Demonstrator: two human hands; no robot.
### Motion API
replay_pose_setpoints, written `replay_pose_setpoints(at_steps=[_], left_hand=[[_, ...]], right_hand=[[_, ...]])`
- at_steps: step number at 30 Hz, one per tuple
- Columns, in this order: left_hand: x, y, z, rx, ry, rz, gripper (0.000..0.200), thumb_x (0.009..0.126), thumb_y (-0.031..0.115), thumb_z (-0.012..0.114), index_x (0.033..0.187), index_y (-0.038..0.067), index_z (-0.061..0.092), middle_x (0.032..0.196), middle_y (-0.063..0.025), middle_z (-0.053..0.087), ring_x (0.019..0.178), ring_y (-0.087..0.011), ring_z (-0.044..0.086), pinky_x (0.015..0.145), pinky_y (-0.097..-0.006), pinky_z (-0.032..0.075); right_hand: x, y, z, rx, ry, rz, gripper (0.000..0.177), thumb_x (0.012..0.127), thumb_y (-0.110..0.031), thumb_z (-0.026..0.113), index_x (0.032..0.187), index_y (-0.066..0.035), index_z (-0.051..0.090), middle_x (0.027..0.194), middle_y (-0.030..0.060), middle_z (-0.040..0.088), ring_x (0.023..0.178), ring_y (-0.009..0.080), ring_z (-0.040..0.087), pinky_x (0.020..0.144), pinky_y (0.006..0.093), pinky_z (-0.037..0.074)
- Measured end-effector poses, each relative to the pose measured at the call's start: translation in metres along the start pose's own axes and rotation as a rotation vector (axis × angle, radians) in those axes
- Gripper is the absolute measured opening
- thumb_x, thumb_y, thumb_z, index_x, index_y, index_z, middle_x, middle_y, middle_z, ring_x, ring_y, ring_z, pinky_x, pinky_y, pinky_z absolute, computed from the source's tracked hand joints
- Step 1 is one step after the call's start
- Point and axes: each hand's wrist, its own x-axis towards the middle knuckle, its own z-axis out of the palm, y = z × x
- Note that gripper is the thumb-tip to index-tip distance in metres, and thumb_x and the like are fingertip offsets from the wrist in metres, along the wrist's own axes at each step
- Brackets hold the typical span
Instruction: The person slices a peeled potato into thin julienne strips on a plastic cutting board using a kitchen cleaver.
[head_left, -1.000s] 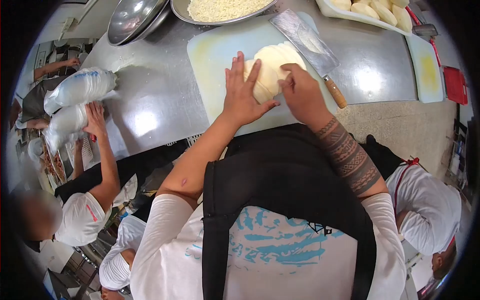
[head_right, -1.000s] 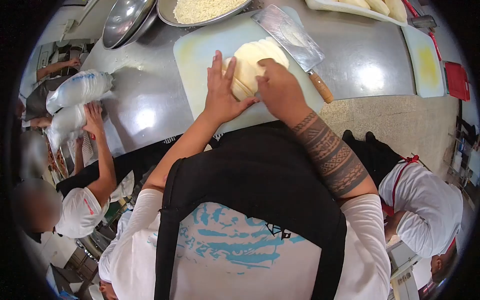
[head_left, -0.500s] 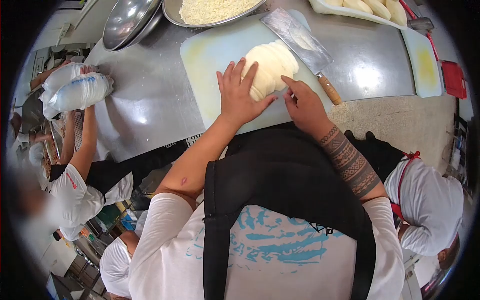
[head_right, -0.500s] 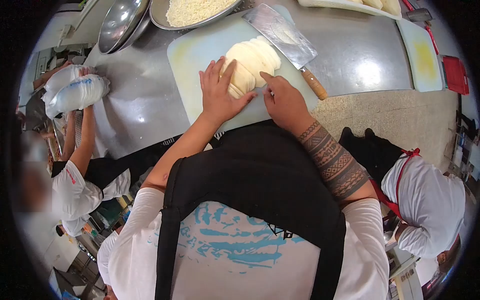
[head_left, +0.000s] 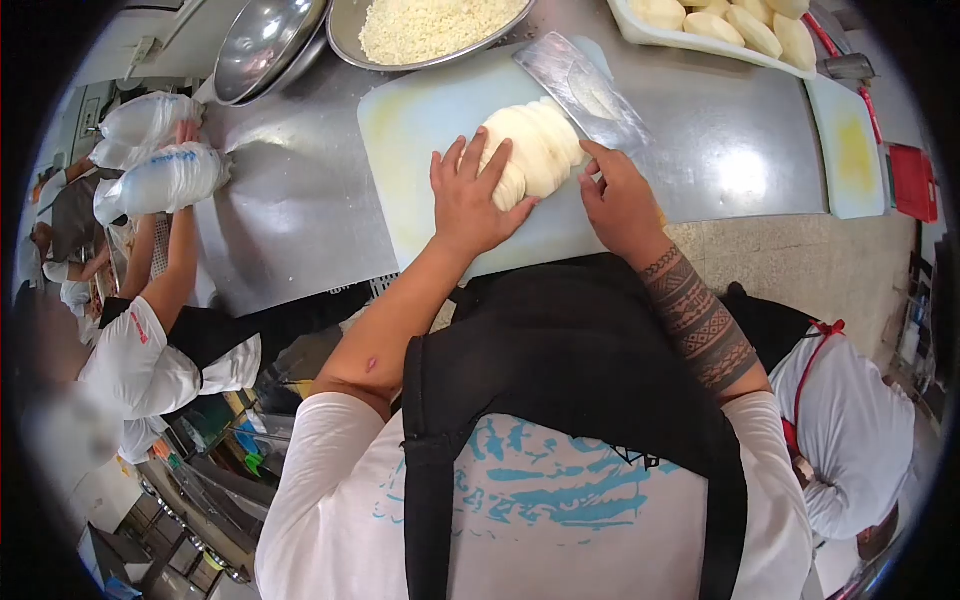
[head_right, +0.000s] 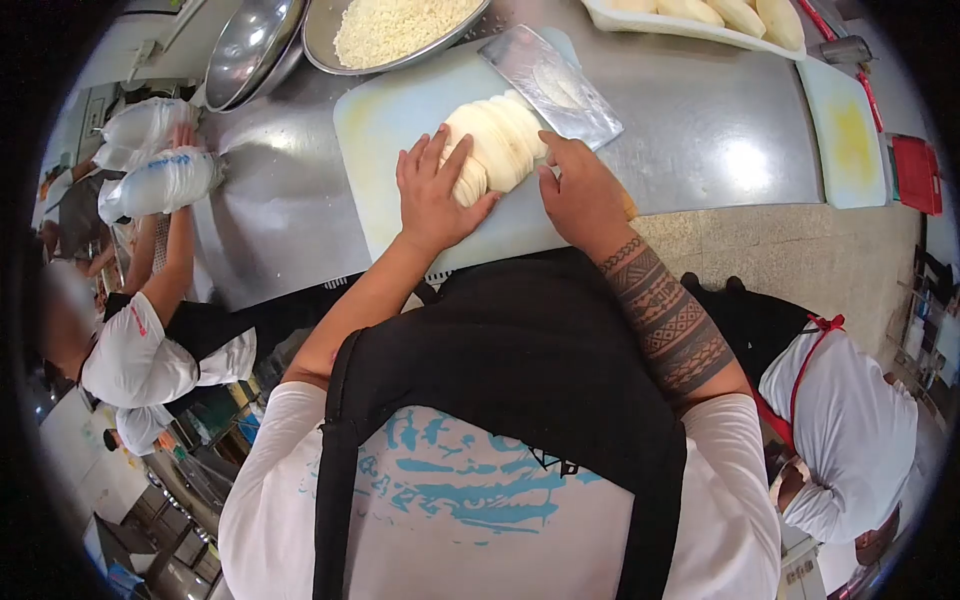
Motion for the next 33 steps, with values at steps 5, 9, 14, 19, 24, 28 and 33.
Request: replay_pose_setpoints(at_steps=[5,9,14,19,24,28,33], left_hand=[[-0.001,-0.005,0.006,0.004,0.03,0.027,0.085,0.074,0.051,0.088,0.148,0.018,0.064,0.155,-0.0149,0.055,0.139,-0.0422,0.051,0.117,-0.0635,0.033],[0.001,-0.004,0.008,-0.009,0.027,0.007,0.082,0.075,0.05,0.087,0.147,0.019,0.065,0.154,-0.0139,0.055,0.14,-0.0418,0.049,0.117,-0.0647,0.032],[0.0,-0.003,0.006,0.009,0.034,0.007,0.081,0.076,0.049,0.086,0.148,0.018,0.064,0.153,-0.0152,0.055,0.139,-0.0415,0.05,0.116,-0.0626,0.034],[0.001,-0.003,0.003,-0.047,0.03,0.002,0.085,0.079,0.051,0.085,0.151,0.015,0.059,0.152,-0.0152,0.055,0.14,-0.043,0.049,0.118,-0.0636,0.033],[-0.002,-0.013,0.003,-0.162,0.034,0.014,0.079,0.081,0.05,0.086,0.144,0.012,0.059,0.147,-0.017,0.056,0.141,-0.0442,0.049,0.121,-0.0652,0.03],[-0.006,-0.017,0.004,-0.242,0.036,-0.002,0.069,0.08,0.045,0.089,0.134,0.011,0.061,0.142,-0.0205,0.055,0.141,-0.0453,0.048,0.123,-0.066,0.028],[-0.012,-0.025,0.012,-0.301,0.071,-0.013,0.065,0.078,0.047,0.09,0.126,0.012,0.063,0.14,-0.0191,0.054,0.138,-0.0445,0.049,0.121,-0.0687,0.028]], right_hand=[[0.055,0.025,-0.026,-0.339,0.071,-0.039,0.025,0.096,-0.024,0.068,0.11,-0.003,0.074,0.105,0.0168,0.069,0.098,0.0369,0.07,0.083,0.0493,0.059],[0.102,0.025,-0.031,-0.523,-0.09,-0.004,0.024,0.093,-0.023,0.071,0.104,-0.002,0.076,0.108,0.0171,0.072,0.101,0.0367,0.071,0.084,0.0484,0.06],[0.127,0.021,-0.022,-0.689,-0.252,-0.154,0.021,0.088,-0.018,0.067,0.087,0.0,0.077,0.094,0.0213,0.075,0.089,0.0391,0.074,0.082,0.0493,0.061],[0.136,0.029,-0.014,-0.744,-0.273,-0.285,0.016,0.085,-0.014,0.067,0.081,-0.003,0.078,0.085,0.0203,0.076,0.08,0.0358,0.076,0.072,0.0489,0.062],[0.139,0.035,-0.022,-0.699,-0.232,-0.231,0.016,0.086,-0.013,0.066,0.087,-0.003,0.078,0.089,0.0241,0.077,0.083,0.038,0.077,0.072,0.0496,0.061],[0.135,0.018,-0.046,-0.471,-0.185,0.063,0.023,0.088,-0.017,0.065,0.094,0.002,0.076,0.093,0.0241,0.077,0.084,0.0385,0.075,0.077,0.0457,0.06],[0.099,-0.011,-0.038,0.523,-0.547,0.334,0.043,0.088,-0.024,0.08,0.119,0.006,0.075,0.087,0.0115,0.075,0.08,0.0181,0.069,0.078,0.0332,0.057]])
